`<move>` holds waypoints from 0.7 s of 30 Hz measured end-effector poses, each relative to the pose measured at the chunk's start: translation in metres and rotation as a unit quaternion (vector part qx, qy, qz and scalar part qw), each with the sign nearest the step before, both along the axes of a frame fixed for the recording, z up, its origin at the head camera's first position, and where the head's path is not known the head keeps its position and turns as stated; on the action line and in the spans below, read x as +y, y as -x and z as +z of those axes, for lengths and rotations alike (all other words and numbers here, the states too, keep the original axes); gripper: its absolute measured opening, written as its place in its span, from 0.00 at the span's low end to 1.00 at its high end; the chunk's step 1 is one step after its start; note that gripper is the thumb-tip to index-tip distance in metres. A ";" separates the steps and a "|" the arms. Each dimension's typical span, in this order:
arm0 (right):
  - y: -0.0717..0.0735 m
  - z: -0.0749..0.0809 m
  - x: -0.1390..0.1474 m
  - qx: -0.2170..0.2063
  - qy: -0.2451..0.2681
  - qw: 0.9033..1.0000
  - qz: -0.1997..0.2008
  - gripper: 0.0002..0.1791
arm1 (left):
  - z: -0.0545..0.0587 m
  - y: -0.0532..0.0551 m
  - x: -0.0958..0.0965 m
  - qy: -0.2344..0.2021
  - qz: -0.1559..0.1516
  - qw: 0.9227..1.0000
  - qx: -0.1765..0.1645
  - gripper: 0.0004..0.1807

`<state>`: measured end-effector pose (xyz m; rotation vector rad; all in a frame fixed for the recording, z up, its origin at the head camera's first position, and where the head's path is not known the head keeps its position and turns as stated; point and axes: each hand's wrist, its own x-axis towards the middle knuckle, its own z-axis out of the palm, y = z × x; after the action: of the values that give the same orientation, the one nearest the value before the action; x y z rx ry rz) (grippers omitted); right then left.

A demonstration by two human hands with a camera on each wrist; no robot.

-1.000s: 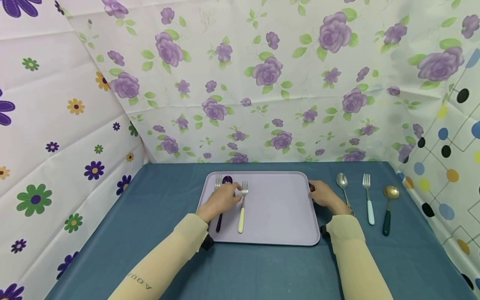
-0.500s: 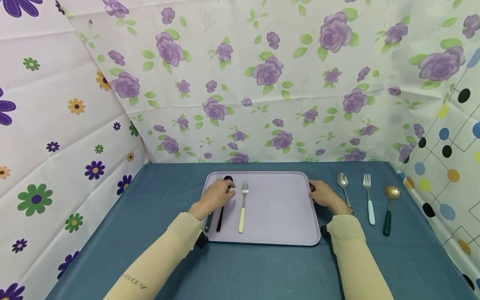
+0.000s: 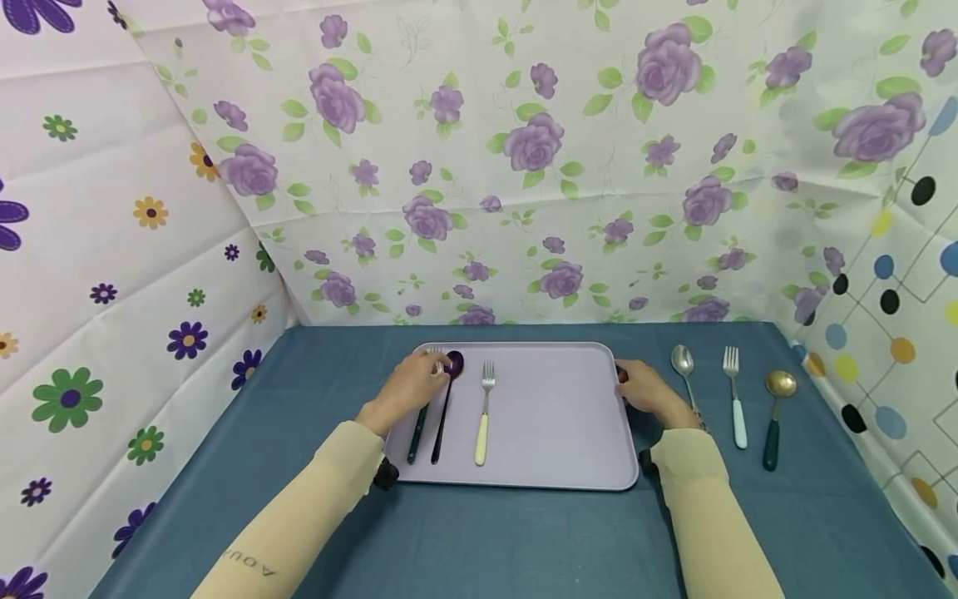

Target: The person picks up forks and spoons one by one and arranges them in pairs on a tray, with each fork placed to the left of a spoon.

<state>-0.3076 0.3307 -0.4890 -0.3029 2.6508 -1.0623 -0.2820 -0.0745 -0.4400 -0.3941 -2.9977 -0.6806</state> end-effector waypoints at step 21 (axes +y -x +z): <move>0.001 0.000 0.000 -0.003 -0.004 1.000 -0.002 0.33 | -0.004 0.012 -0.053 -0.036 0.066 0.997 -0.020 0.19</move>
<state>-0.3091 0.3311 -0.4895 -0.2923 2.6504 -1.0515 -0.2943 -0.1272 -0.4436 -0.1775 -2.9922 -0.7906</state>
